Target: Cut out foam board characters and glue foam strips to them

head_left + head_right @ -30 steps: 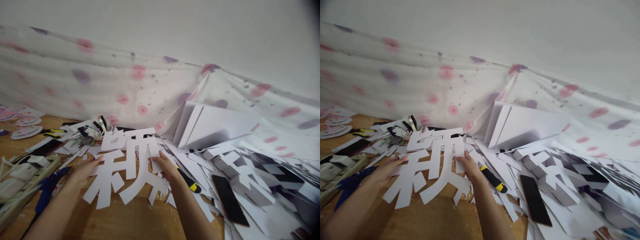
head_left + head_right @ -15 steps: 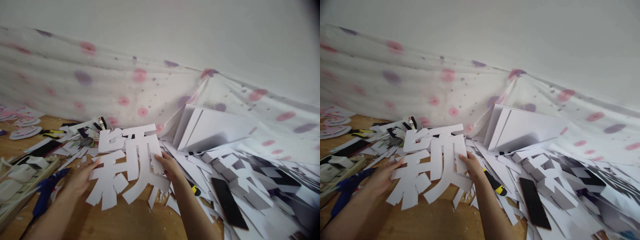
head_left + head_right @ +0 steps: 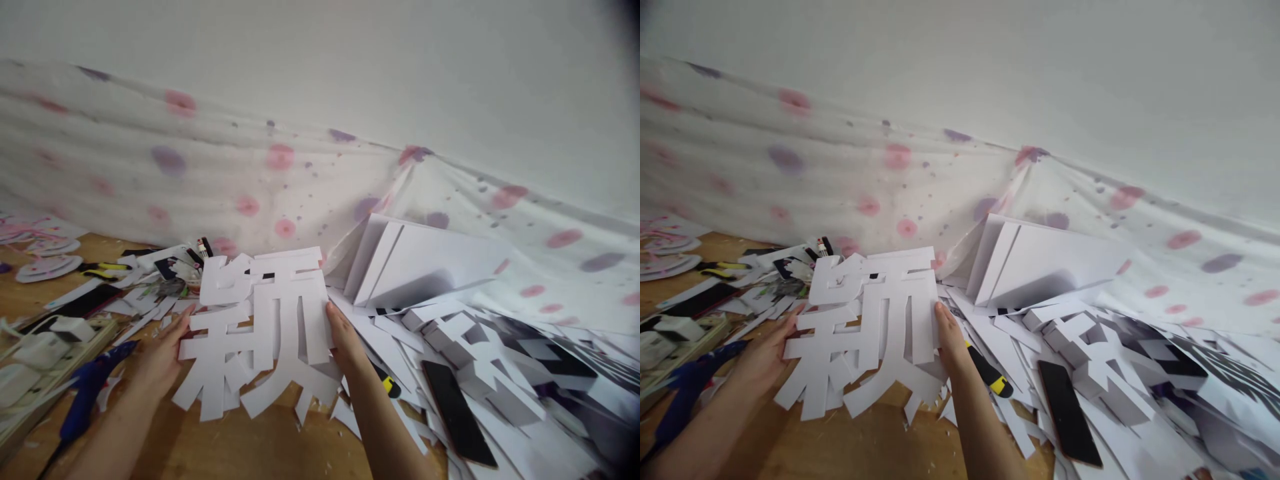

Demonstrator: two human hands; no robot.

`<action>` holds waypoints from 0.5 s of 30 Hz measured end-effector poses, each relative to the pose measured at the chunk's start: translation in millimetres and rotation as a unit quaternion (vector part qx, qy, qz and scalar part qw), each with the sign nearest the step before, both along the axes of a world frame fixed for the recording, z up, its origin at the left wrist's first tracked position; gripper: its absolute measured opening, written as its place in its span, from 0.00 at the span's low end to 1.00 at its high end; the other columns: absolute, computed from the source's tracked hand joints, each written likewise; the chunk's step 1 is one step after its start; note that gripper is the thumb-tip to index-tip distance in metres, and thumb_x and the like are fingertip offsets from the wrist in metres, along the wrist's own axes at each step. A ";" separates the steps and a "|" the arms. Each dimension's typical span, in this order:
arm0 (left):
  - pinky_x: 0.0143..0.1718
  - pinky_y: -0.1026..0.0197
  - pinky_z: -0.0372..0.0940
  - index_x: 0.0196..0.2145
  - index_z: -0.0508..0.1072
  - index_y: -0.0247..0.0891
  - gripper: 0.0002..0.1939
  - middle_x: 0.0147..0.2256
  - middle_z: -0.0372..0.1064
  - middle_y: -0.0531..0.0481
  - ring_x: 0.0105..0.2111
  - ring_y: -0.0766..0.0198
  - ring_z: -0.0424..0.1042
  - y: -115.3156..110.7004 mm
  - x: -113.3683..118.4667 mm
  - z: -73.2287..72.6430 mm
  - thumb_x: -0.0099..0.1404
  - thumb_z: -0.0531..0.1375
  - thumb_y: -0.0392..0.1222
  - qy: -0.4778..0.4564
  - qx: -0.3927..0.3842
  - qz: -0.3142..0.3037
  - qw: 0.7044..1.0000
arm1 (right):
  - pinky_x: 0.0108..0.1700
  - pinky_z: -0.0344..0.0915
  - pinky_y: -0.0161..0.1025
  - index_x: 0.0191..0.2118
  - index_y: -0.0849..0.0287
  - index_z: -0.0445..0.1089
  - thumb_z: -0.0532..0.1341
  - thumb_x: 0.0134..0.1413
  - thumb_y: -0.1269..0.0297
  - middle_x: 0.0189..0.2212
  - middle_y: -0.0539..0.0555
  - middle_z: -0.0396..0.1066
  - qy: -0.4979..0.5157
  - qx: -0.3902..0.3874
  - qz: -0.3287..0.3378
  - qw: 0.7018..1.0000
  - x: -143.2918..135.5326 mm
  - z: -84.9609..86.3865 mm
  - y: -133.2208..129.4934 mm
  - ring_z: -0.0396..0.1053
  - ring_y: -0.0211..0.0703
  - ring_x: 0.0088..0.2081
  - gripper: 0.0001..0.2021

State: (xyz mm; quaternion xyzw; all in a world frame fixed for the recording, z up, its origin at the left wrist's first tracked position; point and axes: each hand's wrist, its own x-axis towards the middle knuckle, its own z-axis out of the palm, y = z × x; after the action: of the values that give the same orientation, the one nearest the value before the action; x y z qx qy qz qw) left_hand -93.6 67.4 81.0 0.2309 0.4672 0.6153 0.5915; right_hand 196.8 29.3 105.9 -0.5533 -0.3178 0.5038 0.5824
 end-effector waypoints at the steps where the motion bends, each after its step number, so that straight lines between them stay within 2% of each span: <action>1: 0.27 0.68 0.69 0.42 0.73 0.38 0.16 0.37 0.75 0.48 0.31 0.65 0.73 -0.5 2.4 2.4 0.54 0.60 0.33 0.005 0.001 0.014 1.000 | 0.34 0.68 0.39 0.44 0.55 0.69 0.58 0.46 0.46 0.36 0.52 0.74 -0.007 0.006 -0.008 1.000 -0.4 -0.2 -0.5 0.71 0.47 0.37 0.23; 4: 0.26 0.69 0.68 0.38 0.75 0.38 0.14 0.34 0.75 0.51 0.29 0.66 0.73 -1.3 6.7 6.7 0.51 0.63 0.33 0.010 0.015 0.037 0.999 | 0.36 0.67 0.39 0.42 0.56 0.69 0.59 0.45 0.46 0.34 0.52 0.74 -0.016 0.028 -0.022 0.999 -1.9 -2.9 -0.2 0.71 0.46 0.37 0.22; 8: 0.24 0.71 0.67 0.32 0.75 0.37 0.09 0.30 0.74 0.54 0.25 0.69 0.71 -0.4 4.2 8.0 0.50 0.62 0.34 -0.005 0.037 0.060 0.998 | 0.33 0.66 0.39 0.40 0.57 0.69 0.59 0.44 0.45 0.31 0.52 0.73 -0.009 0.043 -0.046 0.998 -0.5 -4.4 1.8 0.71 0.47 0.33 0.22; 11: 0.19 0.71 0.65 0.31 0.73 0.38 0.08 0.25 0.71 0.56 0.20 0.71 0.67 -0.2 -1.3 8.2 0.51 0.61 0.32 -0.034 0.023 0.057 0.998 | 0.26 0.64 0.38 0.38 0.56 0.67 0.58 0.44 0.43 0.26 0.51 0.72 -0.002 0.054 -0.067 0.996 5.6 -2.3 3.5 0.70 0.44 0.27 0.22; 15: 0.20 0.71 0.65 0.33 0.72 0.38 0.08 0.25 0.70 0.56 0.19 0.72 0.66 -0.8 -15.7 2.9 0.55 0.59 0.32 -0.043 0.021 0.040 0.998 | 0.22 0.62 0.35 0.35 0.55 0.65 0.59 0.43 0.43 0.21 0.48 0.70 0.030 0.068 -0.127 0.989 19.8 1.0 5.3 0.66 0.40 0.21 0.21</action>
State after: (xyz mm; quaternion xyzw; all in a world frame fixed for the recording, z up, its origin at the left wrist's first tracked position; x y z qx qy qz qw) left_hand -109.2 66.6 83.9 0.1976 0.4371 0.6578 0.5807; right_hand 216.6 34.6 106.9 -0.5329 -0.2608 0.4193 0.6871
